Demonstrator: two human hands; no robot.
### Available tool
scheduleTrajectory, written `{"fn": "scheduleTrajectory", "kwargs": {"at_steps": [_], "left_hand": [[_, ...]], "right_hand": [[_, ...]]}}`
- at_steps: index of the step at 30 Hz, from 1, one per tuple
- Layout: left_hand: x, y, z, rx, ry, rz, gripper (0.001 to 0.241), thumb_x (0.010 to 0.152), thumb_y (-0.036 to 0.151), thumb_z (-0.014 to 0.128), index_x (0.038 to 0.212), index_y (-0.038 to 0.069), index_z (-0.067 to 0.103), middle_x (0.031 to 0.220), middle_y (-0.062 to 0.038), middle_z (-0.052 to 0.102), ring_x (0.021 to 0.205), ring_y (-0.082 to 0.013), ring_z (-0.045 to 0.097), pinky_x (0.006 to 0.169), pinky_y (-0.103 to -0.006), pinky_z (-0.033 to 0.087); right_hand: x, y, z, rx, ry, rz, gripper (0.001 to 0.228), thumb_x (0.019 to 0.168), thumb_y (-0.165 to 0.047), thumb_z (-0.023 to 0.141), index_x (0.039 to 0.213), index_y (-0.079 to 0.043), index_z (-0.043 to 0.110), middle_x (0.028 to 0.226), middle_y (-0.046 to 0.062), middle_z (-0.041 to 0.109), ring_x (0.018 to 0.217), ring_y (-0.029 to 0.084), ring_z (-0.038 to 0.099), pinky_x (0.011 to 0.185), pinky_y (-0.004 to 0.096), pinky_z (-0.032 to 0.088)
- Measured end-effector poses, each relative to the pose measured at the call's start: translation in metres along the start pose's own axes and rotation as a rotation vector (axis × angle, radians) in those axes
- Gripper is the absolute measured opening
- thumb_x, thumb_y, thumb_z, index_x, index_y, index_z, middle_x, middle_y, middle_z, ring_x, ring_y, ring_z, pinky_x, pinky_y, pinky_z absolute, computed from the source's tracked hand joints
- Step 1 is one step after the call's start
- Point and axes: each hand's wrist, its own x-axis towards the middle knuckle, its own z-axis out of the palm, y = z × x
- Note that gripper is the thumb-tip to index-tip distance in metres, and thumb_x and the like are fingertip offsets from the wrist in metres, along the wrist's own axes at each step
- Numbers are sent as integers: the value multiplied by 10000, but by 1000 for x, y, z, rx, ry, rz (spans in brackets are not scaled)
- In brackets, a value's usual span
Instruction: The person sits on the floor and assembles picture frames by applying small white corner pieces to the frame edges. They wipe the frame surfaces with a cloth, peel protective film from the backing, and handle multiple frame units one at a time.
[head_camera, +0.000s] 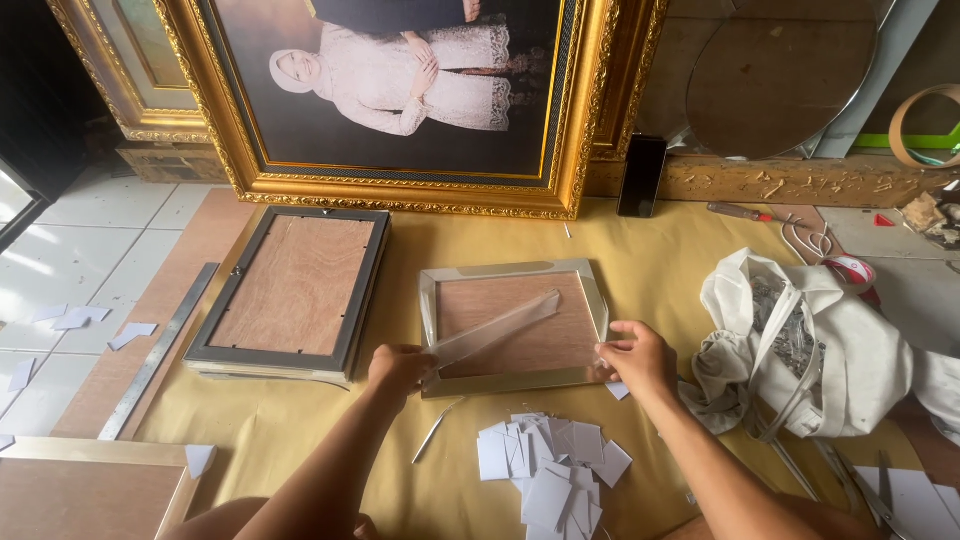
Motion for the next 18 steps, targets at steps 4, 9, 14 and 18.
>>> {"fn": "scheduleTrajectory", "kwargs": {"at_steps": [4,9,14,18], "left_hand": [[-22,17,6,28,-31,91,358,694,81,879,1045,24,915,684,-196,712,599,-261,721,604,-412,634],[-18,17,11,20,-76,91,342,719,72,854,1052,42,928,704,-215,732,566,-248,695,497,-408,592],[-50,44,19,-73,-133,29,520,793,29,881,1295,-90,826,935,-310,740,701,-294,684,556,-359,558],[-38,20,55,-106,-204,-7,578,823,74,885,1385,-30,801,1205,-337,741,1003,-374,753,756,-445,666]], "right_hand": [[-22,-24,4,211,-78,55,605,874,-122,880,1429,60,722,1202,261,840,789,254,834,633,297,677],[-10,-10,28,273,-135,31,515,918,-92,833,1400,68,748,1165,269,831,695,268,817,562,327,680],[1,13,60,330,-222,24,561,925,-141,844,1459,-13,730,1155,224,775,656,247,783,492,335,676],[-23,1,76,299,-283,35,587,939,-176,849,1494,-37,719,1211,229,757,710,236,777,508,323,672]]}}
